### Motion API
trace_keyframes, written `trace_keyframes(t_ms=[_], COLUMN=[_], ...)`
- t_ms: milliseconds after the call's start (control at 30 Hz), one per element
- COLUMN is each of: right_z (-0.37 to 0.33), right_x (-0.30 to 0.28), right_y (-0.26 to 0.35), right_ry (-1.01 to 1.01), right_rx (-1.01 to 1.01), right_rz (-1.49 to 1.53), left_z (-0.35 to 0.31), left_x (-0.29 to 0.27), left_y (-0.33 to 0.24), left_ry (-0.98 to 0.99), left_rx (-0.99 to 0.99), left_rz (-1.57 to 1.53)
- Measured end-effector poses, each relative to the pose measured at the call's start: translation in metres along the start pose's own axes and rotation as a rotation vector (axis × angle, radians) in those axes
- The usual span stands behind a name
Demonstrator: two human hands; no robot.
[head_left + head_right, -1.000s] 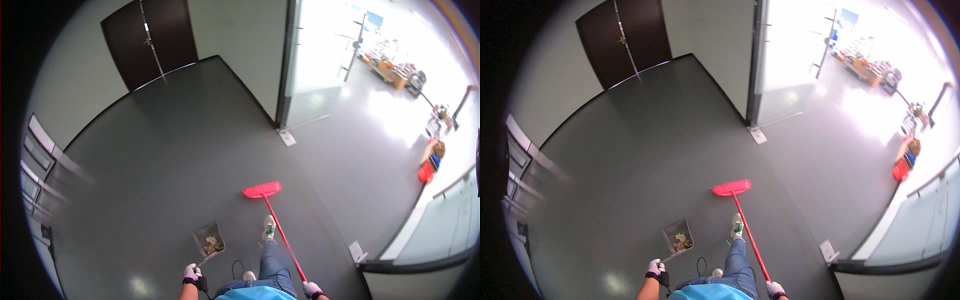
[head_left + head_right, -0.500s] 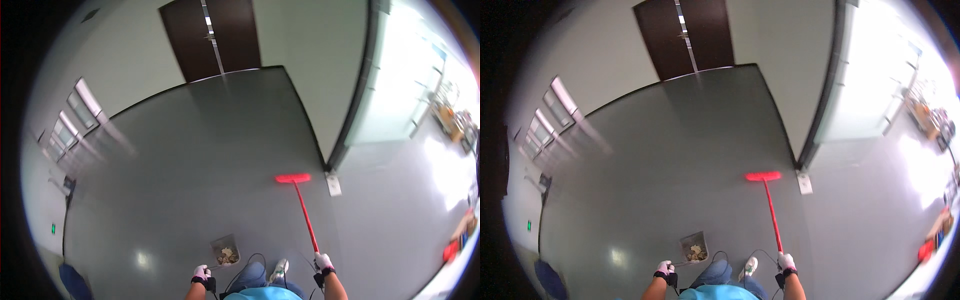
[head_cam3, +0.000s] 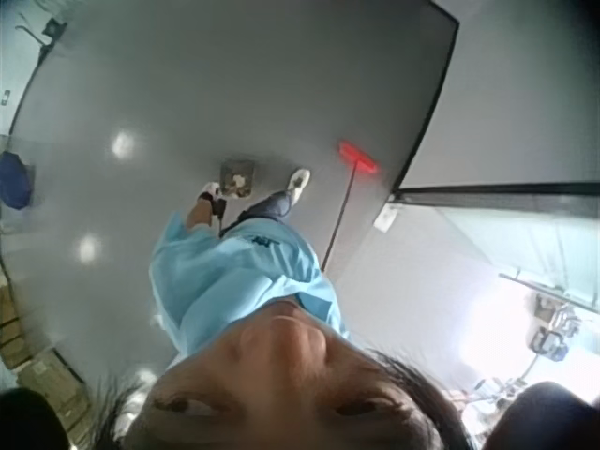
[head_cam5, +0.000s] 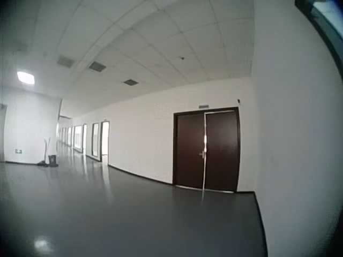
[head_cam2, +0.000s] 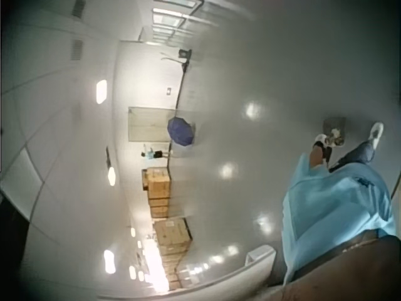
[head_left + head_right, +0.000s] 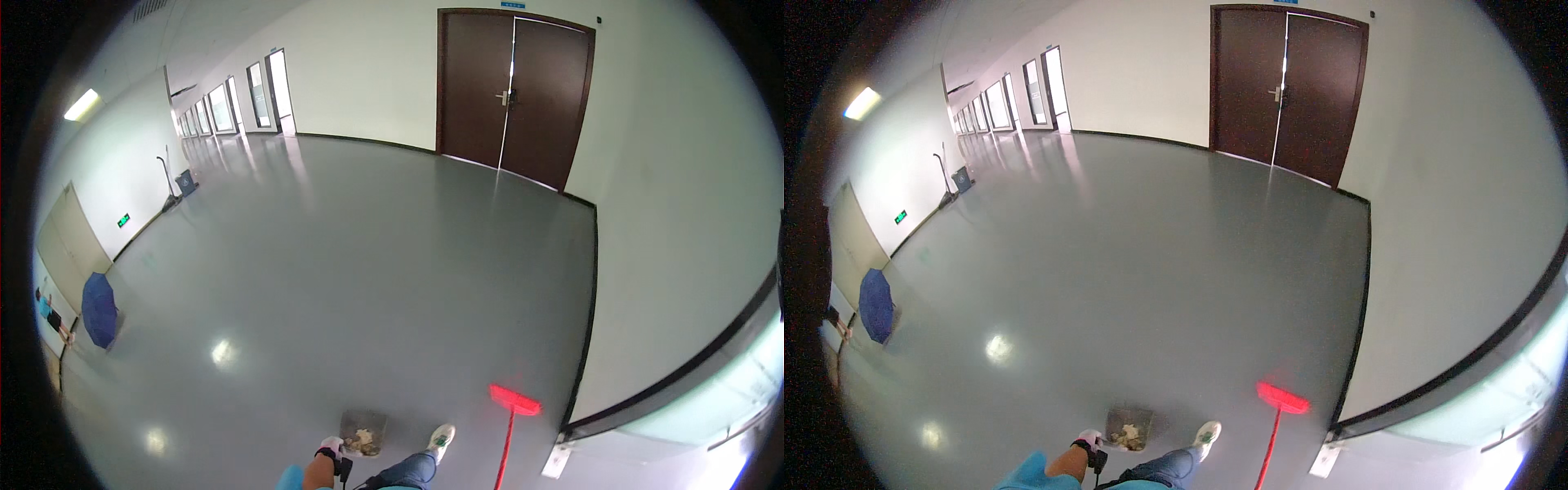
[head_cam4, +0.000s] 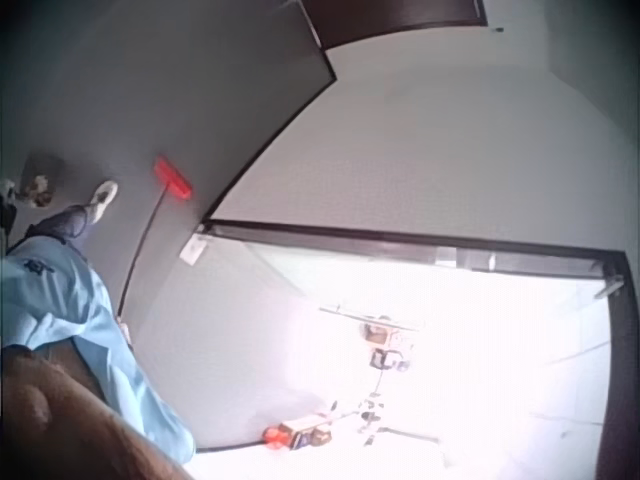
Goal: Sweeping a large floor area with a broom and dustpan.
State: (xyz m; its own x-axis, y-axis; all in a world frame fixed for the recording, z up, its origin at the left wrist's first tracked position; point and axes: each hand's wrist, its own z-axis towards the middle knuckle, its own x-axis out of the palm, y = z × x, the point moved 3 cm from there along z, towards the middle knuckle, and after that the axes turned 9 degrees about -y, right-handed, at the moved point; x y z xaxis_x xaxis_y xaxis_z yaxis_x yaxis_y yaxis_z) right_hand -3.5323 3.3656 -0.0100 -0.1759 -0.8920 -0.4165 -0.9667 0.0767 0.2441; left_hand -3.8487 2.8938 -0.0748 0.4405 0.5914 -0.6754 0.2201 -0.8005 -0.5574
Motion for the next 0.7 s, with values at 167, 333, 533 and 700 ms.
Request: trace_keyframes(t_ms=[167,333,533,700], right_z=[0.043,0.066,0.068,0.1], right_x=[-0.06,-0.135,-0.131,-0.166], right_y=[0.107,0.188,0.115,0.135], right_ry=[-0.12,-0.203,-0.285,-0.122], right_rx=[-0.116,0.02,0.038,-0.104], right_rz=[-0.02,0.159,-0.17,-0.144], left_z=[0.071,0.101,0.165,0.262], left_x=[-0.029,-0.024,-0.009,0.023], left_y=[-0.086,-0.208,-0.301,-0.389], left_ry=[0.067,-0.14,-0.109,-0.12], left_rx=[0.117,-0.674,-0.828,-0.74], left_rz=[0.164,-0.955,-0.934,-0.928])
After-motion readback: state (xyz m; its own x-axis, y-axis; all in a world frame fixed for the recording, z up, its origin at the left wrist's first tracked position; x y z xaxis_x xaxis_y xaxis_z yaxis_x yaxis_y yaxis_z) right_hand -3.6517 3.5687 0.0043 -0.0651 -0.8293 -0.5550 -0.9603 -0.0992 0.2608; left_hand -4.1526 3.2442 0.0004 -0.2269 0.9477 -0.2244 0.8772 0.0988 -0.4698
